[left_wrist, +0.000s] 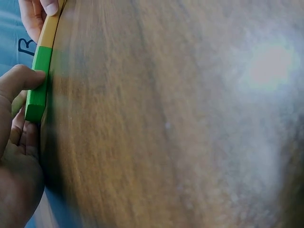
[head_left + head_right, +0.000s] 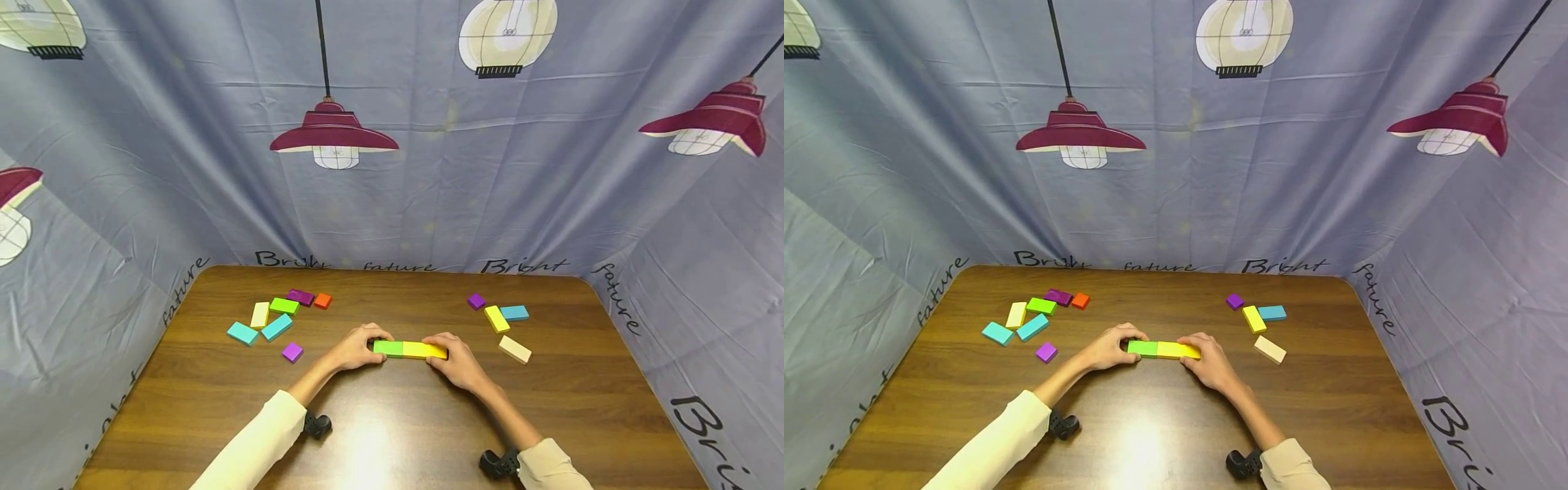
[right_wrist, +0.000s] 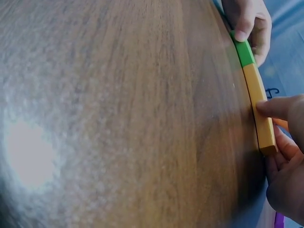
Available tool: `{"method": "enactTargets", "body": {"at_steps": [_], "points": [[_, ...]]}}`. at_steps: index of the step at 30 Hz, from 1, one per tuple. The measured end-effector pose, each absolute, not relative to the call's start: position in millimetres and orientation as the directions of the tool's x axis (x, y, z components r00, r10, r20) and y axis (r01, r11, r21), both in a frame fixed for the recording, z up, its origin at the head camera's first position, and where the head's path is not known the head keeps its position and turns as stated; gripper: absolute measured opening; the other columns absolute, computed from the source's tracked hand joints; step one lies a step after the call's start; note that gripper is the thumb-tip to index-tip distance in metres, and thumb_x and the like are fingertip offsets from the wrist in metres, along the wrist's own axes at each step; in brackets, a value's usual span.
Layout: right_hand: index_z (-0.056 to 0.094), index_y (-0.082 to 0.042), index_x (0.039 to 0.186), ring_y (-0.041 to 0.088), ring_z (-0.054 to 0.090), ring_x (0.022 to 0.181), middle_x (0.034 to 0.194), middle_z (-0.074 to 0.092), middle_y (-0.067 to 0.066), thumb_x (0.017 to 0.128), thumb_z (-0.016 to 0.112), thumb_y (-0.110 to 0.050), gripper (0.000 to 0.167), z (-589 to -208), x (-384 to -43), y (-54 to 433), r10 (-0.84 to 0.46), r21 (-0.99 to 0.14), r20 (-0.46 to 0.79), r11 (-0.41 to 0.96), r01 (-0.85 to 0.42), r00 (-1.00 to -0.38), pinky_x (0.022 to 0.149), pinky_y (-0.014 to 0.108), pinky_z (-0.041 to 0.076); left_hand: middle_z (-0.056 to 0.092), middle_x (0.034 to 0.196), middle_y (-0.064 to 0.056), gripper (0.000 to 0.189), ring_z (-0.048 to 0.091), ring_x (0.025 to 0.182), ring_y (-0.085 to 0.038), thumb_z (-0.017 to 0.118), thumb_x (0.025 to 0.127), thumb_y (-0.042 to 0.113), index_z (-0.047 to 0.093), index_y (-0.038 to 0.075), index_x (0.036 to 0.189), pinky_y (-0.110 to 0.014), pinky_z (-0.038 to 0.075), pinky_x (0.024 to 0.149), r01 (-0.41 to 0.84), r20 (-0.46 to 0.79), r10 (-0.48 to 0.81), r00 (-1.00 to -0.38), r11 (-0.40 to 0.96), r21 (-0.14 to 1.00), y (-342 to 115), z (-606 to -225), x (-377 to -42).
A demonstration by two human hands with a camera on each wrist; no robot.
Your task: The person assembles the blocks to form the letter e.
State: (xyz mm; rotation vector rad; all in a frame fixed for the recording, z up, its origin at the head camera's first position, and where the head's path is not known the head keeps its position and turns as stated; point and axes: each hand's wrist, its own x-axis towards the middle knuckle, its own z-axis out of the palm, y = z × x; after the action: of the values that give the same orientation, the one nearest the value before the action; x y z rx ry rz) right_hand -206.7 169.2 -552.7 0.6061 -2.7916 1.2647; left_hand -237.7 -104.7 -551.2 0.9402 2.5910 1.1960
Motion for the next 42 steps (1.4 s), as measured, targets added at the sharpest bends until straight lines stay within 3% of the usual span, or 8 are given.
{"method": "enactTargets", "body": {"at_steps": [14,25,33,38,42], "points": [[0.072,-0.008,0.116,0.026,0.058,0.109,0.114,0.066,0.006,0.084,0.077,-0.002,0.033,-550,-205,173,-0.327,-0.740,0.132,0.595,-0.313,-0.936,0.093,0.045,0.046,0.064,0.105,0.001,0.035,0.053,0.091,-0.015,0.077,0.079,0.012,0.073,0.012,0.114,-0.031,0.043,0.080,0.497,0.156,0.593,-0.790,0.472,0.728,-101,-550,-236],[0.071,-0.010,0.116,0.026,0.058,0.106,0.115,0.065,0.005,0.085,0.077,-0.004,0.033,-549,-207,170,-0.356,-0.720,0.155,0.598,-0.352,-0.922,0.091,0.045,0.048,0.064,0.105,-0.002,0.043,0.055,0.092,-0.016,0.080,0.079,0.015,0.069,0.008,0.120,-0.032,0.046,0.080,0.510,0.209,0.558,-0.803,0.463,0.725,-104,-553,-231],[0.071,-0.010,0.117,0.027,0.058,0.109,0.116,0.065,0.005,0.085,0.078,-0.004,0.033,-548,-207,172,-0.362,-0.730,0.144,0.590,-0.346,-0.921,0.093,0.046,0.046,0.065,0.121,-0.012,0.049,0.060,0.111,-0.030,0.079,0.082,0.009,0.064,0.001,0.128,-0.046,0.048,0.095,0.563,0.293,0.515,-0.805,0.510,0.650,-103,-555,-217],[0.071,-0.010,0.117,0.026,0.058,0.107,0.116,0.065,0.005,0.085,0.078,-0.005,0.033,-548,-208,172,-0.364,-0.722,0.155,0.593,-0.357,-0.918,0.092,0.046,0.047,0.063,0.126,-0.015,0.047,0.058,0.117,-0.032,0.076,0.084,0.005,0.063,-0.002,0.129,-0.047,0.046,0.100,0.589,0.330,0.510,-0.795,0.514,0.624,-102,-553,-212],[0.071,-0.009,0.117,0.026,0.058,0.107,0.116,0.065,0.006,0.085,0.078,-0.004,0.034,-549,-207,171,-0.366,-0.723,0.148,0.595,-0.353,-0.919,0.091,0.045,0.047,0.055,0.138,-0.017,0.051,0.051,0.128,-0.033,0.075,0.088,0.008,0.059,0.001,0.135,-0.048,0.042,0.105,0.651,0.316,0.576,-0.754,0.591,0.477,-100,-549,-203]]}}
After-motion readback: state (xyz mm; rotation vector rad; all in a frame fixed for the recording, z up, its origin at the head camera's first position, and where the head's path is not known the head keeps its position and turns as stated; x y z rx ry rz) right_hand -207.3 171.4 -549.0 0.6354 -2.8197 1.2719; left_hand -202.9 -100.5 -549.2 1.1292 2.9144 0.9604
